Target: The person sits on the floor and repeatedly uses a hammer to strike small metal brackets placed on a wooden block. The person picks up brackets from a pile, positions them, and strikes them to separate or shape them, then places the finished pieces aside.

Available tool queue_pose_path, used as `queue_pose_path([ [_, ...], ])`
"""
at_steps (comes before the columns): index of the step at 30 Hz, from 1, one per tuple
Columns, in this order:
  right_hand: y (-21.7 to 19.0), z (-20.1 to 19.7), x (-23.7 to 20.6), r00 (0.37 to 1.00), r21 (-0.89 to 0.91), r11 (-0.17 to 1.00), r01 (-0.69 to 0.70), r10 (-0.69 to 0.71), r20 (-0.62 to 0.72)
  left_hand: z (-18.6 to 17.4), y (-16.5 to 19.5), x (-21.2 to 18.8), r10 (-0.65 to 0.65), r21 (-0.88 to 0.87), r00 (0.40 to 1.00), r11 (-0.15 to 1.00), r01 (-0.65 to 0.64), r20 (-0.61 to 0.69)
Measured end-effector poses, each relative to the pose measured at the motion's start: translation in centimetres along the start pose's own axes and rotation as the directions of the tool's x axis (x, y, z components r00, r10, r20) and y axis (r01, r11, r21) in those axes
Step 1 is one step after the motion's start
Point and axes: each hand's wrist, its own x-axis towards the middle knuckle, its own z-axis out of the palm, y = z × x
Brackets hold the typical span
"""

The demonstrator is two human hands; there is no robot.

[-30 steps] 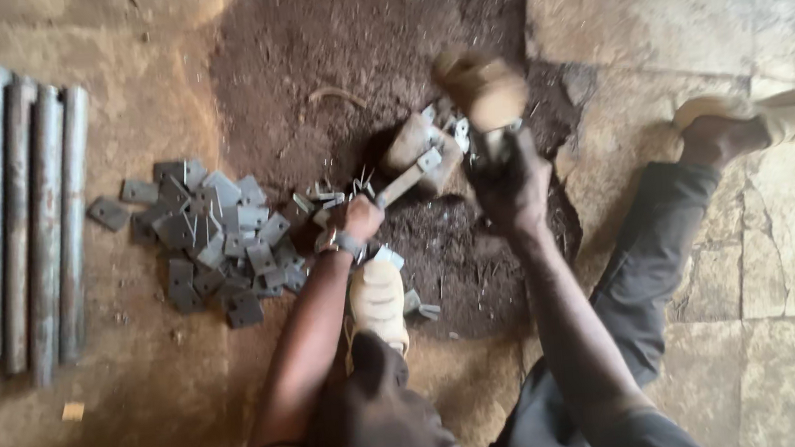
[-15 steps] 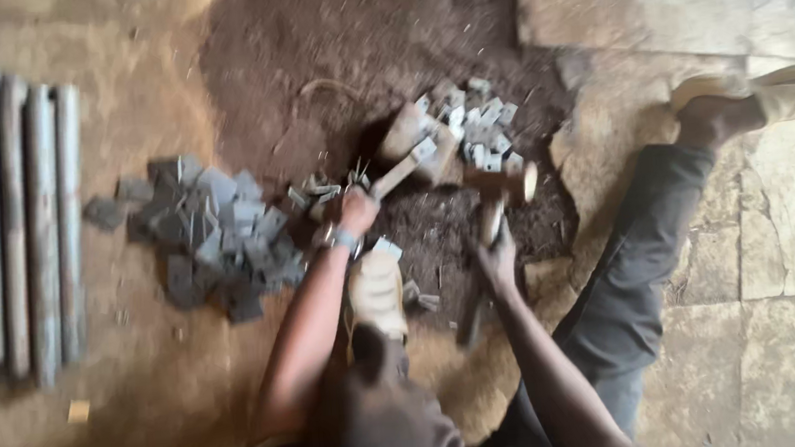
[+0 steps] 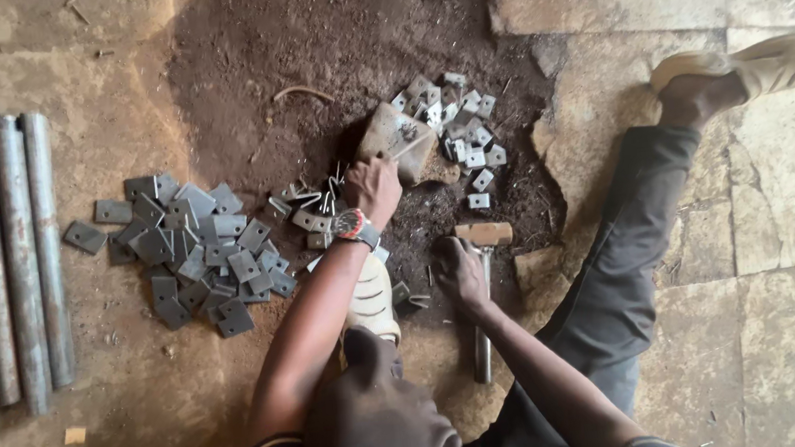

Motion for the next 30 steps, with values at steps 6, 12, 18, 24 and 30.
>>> queue_pose_path([
  [6, -1.9, 4.4, -2.5, 0.969, 0.145, 0.968, 0.204, -0.221, 0.115, -4.8, -4.4, -2.0, -0.103, -0.228, 0.86, 0.942, 0.245, 0.499],
  [12, -3.4, 5.6, -4.3, 0.969, -0.084, 0.972, 0.221, -0.209, 0.135, -7.1, -6.8, -3.5, -0.176, -0.187, 0.835, 0.931, 0.313, 0.52],
  [18, -2.8, 1.2, -2.3, 0.969, 0.494, 0.848, -0.19, 0.082, 0.233, -8.2, -8.0, -5.3, -0.276, -0.218, 0.799, 0.868, 0.446, 0.535],
  [24, -0.8, -2.5, 7.9, 0.968, 0.313, 0.933, -0.178, 0.109, 0.226, -8.8, -9.0, -5.9, -0.3, -0.257, 0.76, 0.816, 0.517, 0.576],
  [30, -3.2, -3.2, 16.0, 0.99, 0.482, 0.871, -0.09, 0.026, 0.138, -8.7, -9.8, -6.7, -0.255, -0.342, 0.873, 0.846, 0.41, 0.416],
])
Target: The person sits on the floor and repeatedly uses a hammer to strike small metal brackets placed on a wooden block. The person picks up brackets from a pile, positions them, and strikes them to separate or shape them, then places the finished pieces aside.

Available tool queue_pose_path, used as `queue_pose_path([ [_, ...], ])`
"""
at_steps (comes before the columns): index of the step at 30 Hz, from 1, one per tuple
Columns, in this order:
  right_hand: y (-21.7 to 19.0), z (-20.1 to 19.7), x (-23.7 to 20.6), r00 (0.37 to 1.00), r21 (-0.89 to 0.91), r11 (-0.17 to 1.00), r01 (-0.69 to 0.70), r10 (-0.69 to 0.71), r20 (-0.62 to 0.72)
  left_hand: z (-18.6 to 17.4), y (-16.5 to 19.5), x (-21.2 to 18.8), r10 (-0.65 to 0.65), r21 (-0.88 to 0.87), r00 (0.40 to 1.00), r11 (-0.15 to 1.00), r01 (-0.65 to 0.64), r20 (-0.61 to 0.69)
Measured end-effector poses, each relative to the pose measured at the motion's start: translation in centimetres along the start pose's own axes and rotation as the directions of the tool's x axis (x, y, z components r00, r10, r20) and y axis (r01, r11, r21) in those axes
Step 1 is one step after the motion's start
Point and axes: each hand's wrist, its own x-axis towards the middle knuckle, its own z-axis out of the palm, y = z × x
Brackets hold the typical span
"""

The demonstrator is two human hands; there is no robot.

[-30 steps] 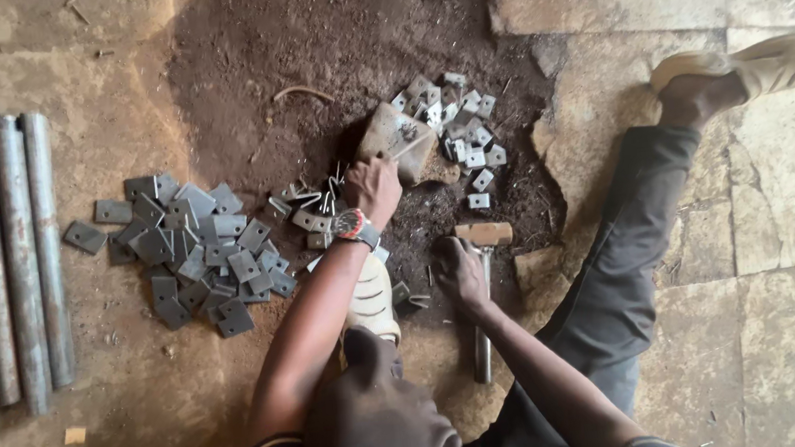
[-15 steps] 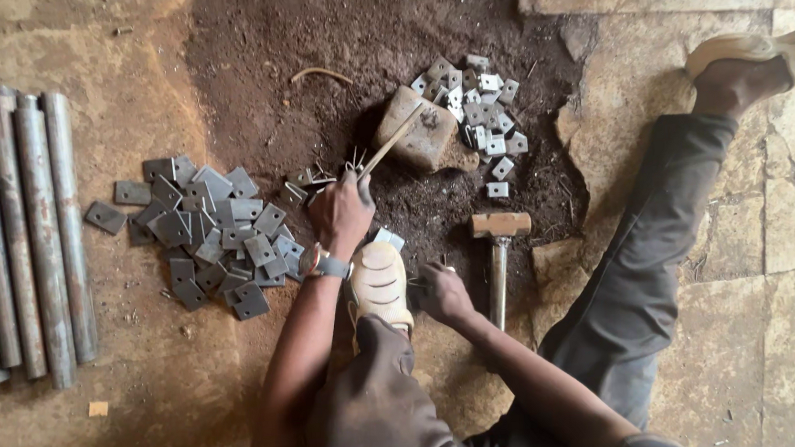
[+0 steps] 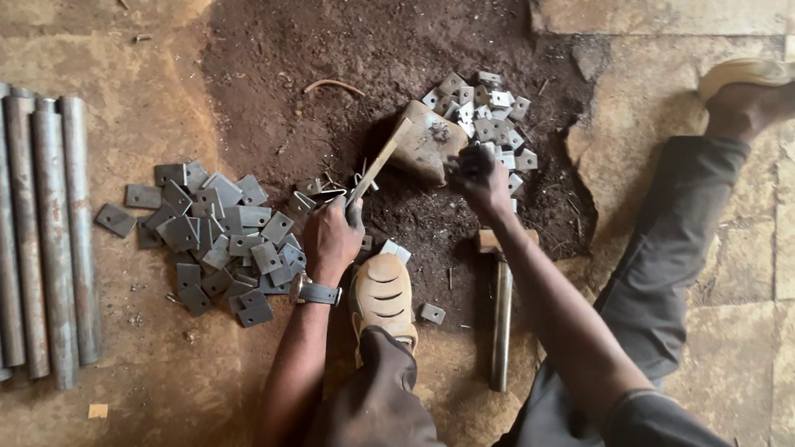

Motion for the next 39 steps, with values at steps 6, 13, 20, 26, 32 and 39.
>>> queue_pose_path([
  [6, -2.5, 0.5, 4.1, 0.965, -0.078, 0.982, -0.17, 0.182, 0.189, 0.7, -1.7, -0.3, -0.12, -0.054, 0.987, 0.991, 0.127, 0.109],
  [13, -2.7, 1.7, 4.5, 0.896, -0.436, 0.802, 0.409, -0.444, 0.023, 3.3, -4.1, 0.7, -0.173, -0.056, 0.947, 0.979, 0.195, 0.269],
  [20, -3.8, 1.6, 4.4, 0.896, -0.364, 0.819, 0.443, -0.388, 0.216, 5.3, -4.7, 3.6, -0.148, -0.068, 0.833, 0.974, 0.216, 0.533],
  [26, -5.4, 0.8, 5.1, 0.796, -0.403, 0.687, 0.604, -0.504, 0.334, 5.2, -3.2, 7.8, -0.04, -0.021, 0.824, 0.998, 0.063, 0.564],
  [32, -5.6, 1.3, 5.2, 0.8, -0.38, 0.704, 0.6, -0.532, 0.278, 5.7, -2.3, 9.2, -0.134, 0.078, 0.869, 0.991, 0.11, 0.476],
  [39, 2.2, 0.6, -6.6, 0.959, -0.464, 0.868, -0.178, 0.046, -0.281, 6.9, -1.8, 8.2, -0.281, 0.142, 0.853, 0.96, 0.242, 0.44],
])
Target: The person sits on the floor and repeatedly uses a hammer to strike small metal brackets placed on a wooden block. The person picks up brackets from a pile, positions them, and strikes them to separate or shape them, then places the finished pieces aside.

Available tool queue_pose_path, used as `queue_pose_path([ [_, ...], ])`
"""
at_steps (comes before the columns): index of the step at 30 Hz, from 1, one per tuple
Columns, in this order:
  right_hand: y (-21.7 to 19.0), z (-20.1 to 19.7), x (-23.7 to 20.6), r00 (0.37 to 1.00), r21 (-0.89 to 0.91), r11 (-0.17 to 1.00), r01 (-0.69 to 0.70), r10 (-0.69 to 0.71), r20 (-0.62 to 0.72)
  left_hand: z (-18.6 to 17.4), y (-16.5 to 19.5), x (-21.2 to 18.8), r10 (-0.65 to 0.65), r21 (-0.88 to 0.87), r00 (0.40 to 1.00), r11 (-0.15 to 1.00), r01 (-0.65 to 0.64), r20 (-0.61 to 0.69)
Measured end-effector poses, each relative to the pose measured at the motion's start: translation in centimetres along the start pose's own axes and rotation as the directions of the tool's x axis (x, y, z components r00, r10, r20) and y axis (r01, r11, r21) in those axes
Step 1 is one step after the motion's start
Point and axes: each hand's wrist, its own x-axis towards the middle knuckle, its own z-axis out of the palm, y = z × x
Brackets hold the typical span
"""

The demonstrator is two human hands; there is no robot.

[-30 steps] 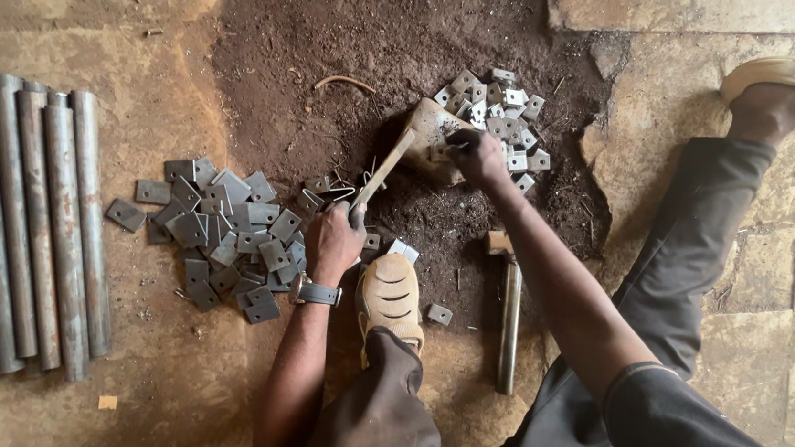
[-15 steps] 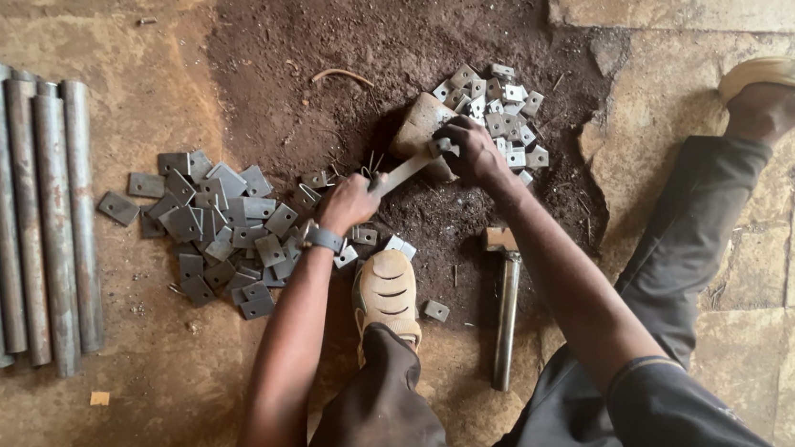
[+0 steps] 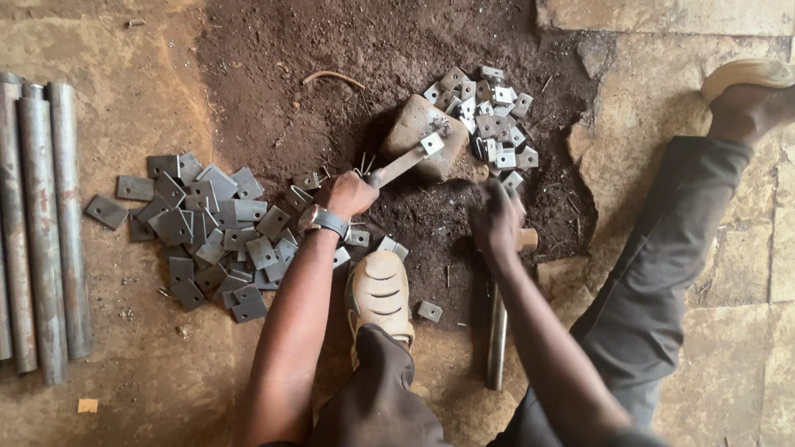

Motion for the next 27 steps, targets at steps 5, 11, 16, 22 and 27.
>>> queue_pose_path([
  [5, 9.4, -0.1, -10.6, 0.994, -0.224, 0.973, -0.049, 0.025, -0.11, 1.0, -0.1, -0.7, 0.223, 0.056, 0.933, 0.975, -0.216, -0.283],
  [11, 12.0, 0.4, -9.4, 0.863, 0.327, 0.84, -0.433, 0.282, 0.419, 0.6, -0.1, -0.5, 0.117, 0.059, 0.986, 0.992, -0.11, -0.117],
  [16, 9.3, -1.1, -8.3, 0.751, 0.624, 0.437, -0.648, 0.232, 0.618, 0.0, 0.4, -0.8, 0.15, 0.102, 0.98, 0.985, -0.136, -0.135],
  [22, 2.9, -10.1, -5.6, 0.924, 0.568, 0.751, 0.337, -0.38, -0.046, -0.2, 0.4, -1.7, 0.018, 0.073, 0.998, 0.997, -0.014, -0.054],
  [27, -2.2, -21.7, 2.8, 0.6, 0.503, 0.329, 0.799, -0.483, -0.637, 0.2, 0.3, -1.1, 0.067, 0.119, 0.997, 0.991, -0.062, -0.038],
])
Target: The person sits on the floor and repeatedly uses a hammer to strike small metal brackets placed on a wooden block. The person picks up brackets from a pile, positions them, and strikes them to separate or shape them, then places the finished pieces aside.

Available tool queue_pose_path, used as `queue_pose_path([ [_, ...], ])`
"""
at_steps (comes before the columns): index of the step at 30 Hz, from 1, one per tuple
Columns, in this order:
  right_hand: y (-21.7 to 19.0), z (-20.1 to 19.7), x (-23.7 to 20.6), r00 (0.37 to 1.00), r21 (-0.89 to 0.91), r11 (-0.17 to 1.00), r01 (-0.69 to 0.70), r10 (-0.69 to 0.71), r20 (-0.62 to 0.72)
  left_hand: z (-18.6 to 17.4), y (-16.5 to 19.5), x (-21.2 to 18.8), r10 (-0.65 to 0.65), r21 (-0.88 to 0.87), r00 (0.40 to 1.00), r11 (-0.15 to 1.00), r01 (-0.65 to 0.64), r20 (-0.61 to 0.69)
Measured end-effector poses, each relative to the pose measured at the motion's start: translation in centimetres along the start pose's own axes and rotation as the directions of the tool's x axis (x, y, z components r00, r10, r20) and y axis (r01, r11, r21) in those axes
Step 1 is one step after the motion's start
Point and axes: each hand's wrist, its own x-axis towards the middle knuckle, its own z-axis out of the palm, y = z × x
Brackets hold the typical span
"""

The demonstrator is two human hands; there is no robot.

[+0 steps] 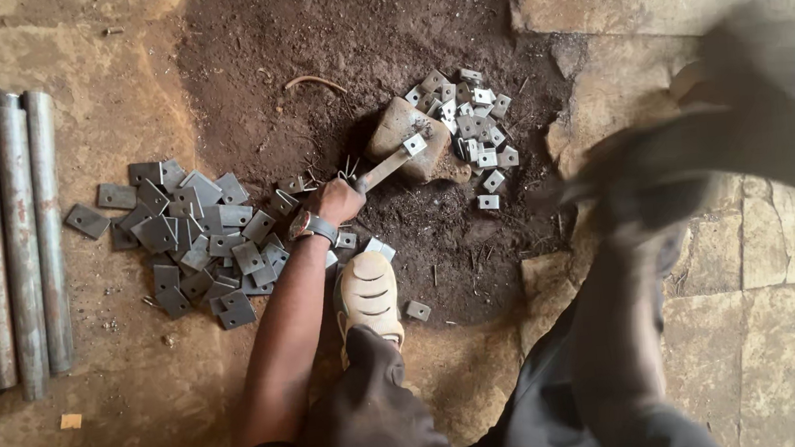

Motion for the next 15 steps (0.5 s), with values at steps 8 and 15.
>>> queue_pose_path([
  [8, 9.6, 12.2, -6.3, 0.942, -0.26, 0.918, -0.3, 0.328, 0.07, -1.3, 0.1, -1.9, -0.107, -0.03, 0.994, 0.994, 0.107, 0.014],
  [15, 5.9, 10.7, -6.7, 0.456, -0.428, 0.44, -0.789, 0.887, 0.071, -1.0, 0.0, -1.5, -0.095, -0.053, 0.995, 0.994, 0.095, 0.008],
])
